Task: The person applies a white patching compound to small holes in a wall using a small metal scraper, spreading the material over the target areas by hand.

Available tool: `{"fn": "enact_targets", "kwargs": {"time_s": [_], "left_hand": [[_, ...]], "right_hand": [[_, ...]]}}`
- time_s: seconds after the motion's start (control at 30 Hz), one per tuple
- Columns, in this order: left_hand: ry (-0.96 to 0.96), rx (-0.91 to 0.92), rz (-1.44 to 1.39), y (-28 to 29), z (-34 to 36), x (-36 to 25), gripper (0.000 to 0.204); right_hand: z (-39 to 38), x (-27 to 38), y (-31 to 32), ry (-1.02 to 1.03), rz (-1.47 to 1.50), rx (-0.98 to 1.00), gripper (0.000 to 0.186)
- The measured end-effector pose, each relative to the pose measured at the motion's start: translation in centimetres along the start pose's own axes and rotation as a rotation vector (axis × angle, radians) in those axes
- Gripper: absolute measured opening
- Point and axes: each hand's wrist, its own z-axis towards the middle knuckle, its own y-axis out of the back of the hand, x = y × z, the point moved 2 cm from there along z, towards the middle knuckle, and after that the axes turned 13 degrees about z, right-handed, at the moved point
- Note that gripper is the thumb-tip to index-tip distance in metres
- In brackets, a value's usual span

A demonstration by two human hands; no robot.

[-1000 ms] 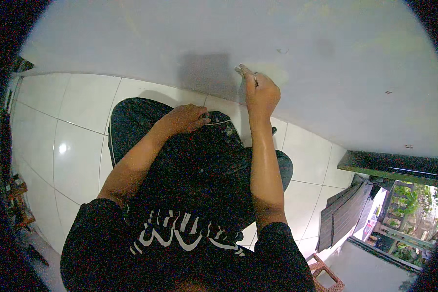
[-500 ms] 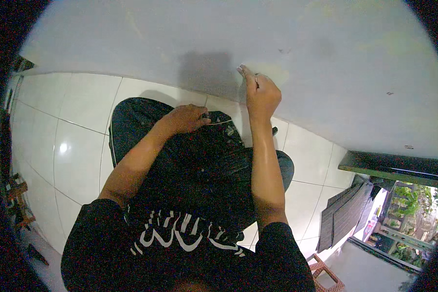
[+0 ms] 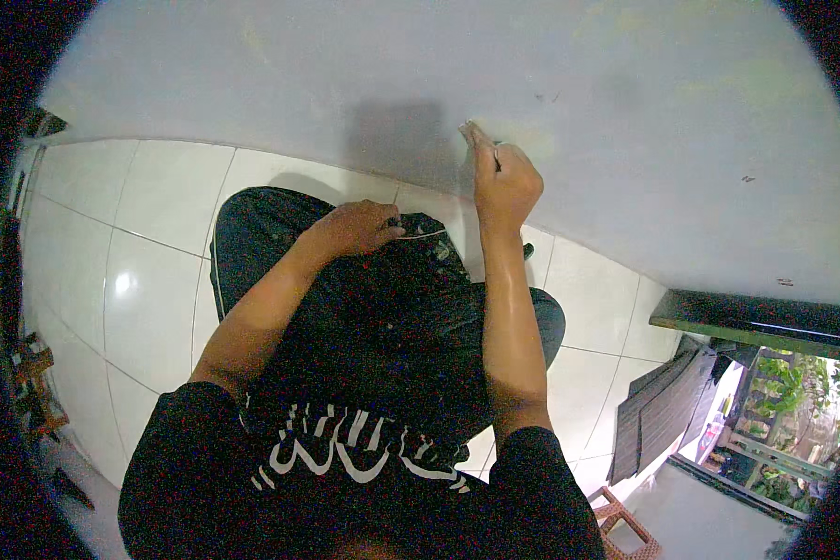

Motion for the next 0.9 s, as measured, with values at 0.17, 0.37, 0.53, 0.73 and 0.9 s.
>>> {"fn": "enact_targets", "kwargs": {"time_s": [0.17, 0.37, 0.53, 0.73, 0.9], "left_hand": [[-0.022, -0.028, 0.030, -0.1, 0.4, -0.2, 0.045], [-0.015, 0.005, 0.015, -0.1, 0.5, -0.3, 0.045], [-0.003, 0.003, 0.017, -0.2, 0.1, 0.3, 0.045], [0.001, -0.034, -0.004, -0.3, -0.1, -0.1, 0.045], [-0.001, 0.014, 0.013, 0.0, 0.0, -0.2, 0.046]], "right_hand": [[-0.1, -1.9, -0.1, 0.065, -0.013, -0.047, 0.038], [-0.2, -2.5, 0.1, -0.107, 0.117, -0.024, 0.031], [0.4, 1.1, 0.4, -0.163, 0.029, 0.029, 0.027], [-0.1, -0.3, 0.2, -0.100, 0.120, -0.015, 0.021], [0.0, -0.5, 0.3, -0.142, 0.031, 0.035, 0.021]]}}
